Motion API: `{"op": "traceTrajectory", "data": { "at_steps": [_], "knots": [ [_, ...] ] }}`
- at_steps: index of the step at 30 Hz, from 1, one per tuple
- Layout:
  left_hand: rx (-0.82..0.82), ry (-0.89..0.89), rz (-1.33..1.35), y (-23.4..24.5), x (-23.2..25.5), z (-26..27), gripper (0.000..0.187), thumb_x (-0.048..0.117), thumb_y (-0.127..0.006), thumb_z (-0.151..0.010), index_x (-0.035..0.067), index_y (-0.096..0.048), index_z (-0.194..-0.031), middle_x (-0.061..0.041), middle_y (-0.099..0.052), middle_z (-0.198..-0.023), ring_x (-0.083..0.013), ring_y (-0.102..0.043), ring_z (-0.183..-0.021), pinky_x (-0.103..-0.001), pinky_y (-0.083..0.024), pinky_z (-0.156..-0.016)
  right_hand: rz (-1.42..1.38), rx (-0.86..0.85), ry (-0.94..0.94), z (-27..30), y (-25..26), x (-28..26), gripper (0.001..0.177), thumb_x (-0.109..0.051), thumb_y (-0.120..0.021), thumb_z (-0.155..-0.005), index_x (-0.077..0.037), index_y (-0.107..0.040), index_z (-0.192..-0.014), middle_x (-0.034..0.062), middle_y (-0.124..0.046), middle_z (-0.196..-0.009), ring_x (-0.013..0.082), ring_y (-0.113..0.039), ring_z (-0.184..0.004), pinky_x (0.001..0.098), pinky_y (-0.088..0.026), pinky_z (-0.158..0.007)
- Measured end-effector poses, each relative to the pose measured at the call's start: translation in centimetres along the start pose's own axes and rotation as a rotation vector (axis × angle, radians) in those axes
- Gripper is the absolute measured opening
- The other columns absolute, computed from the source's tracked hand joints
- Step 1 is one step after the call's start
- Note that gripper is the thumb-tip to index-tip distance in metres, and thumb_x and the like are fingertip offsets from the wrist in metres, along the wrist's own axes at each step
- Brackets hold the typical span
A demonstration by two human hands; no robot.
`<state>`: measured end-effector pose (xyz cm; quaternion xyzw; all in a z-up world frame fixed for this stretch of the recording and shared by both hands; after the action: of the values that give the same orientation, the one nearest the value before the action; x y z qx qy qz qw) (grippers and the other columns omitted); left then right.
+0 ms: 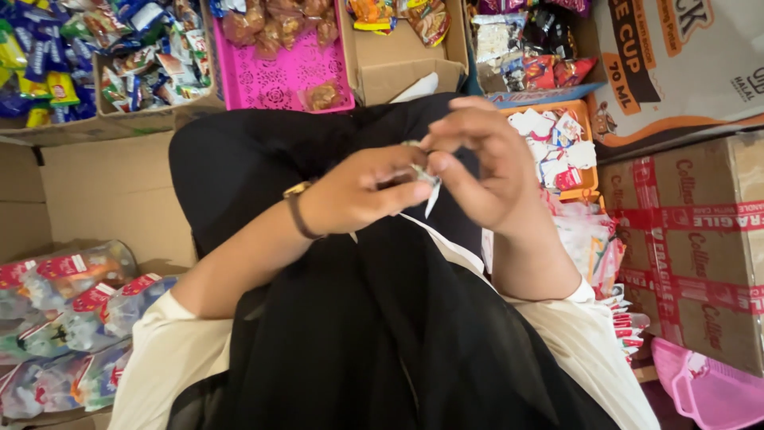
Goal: The person packs various snack items into small plastic bags, ties them with rubber bands, and places them into a cardboard box. They repeat this process multiple times, selecting different snack packages from surrounding boxes and trays.
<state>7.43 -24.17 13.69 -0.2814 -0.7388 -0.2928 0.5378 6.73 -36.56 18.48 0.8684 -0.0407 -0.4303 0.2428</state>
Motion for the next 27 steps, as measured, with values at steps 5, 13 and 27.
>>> {"op": "traceTrajectory", "data": {
  "at_steps": [5, 13, 27],
  "knots": [
    [0.245, 0.114, 0.516, 0.6, -4.5, 0.6, 0.028, 0.023, -0.051, -0.107, 0.005, -0.067, -0.093, -0.001, -0.054, -0.055, -0.0045, -0.044, -0.047, -0.018, -0.037, -0.046, -0.409, 0.048, -0.012, 1.0, -2.1, 5.0, 0.044, -0.01, -0.056, -0.104, 0.007, -0.042, -0.142, 0.0214, -0.066, -0.11, 0.0227, -0.068, -0.087, 0.0402, -0.056, -0.089],
    [0.498, 0.199, 0.823, 1.9, -6.7, 2.7, 0.03, 0.032, -0.042, -0.112, 0.005, -0.055, -0.108, -0.013, -0.061, -0.068, -0.0079, -0.039, -0.046, -0.019, -0.032, -0.043, -0.217, -0.091, -0.093, 2.6, -6.2, 7.0, 0.022, -0.002, -0.066, -0.099, 0.01, -0.069, -0.118, 0.0284, -0.07, -0.098, 0.0408, -0.072, -0.088, 0.0496, -0.056, -0.08],
    [0.647, 0.273, 0.995, 2.1, -10.6, 5.6, 0.022, 0.032, -0.041, -0.112, 0.014, -0.051, -0.109, -0.015, -0.073, -0.084, -0.0123, -0.045, -0.053, -0.024, -0.039, -0.055, -0.046, -0.096, -0.006, 1.0, -4.7, 5.4, 0.029, -0.013, -0.052, -0.108, 0.003, -0.071, -0.123, 0.0186, -0.07, -0.093, 0.0405, -0.065, -0.083, 0.0478, -0.05, -0.084]
  ]
}}
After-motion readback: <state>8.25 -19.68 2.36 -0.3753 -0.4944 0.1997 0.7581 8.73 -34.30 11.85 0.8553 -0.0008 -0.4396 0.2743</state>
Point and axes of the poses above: each hand's wrist, its own z-axis away from the middle knuckle, its own y-axis out of the back of the hand, x = y × z, the point moved 8 cm from there along -z, towards the middle knuckle
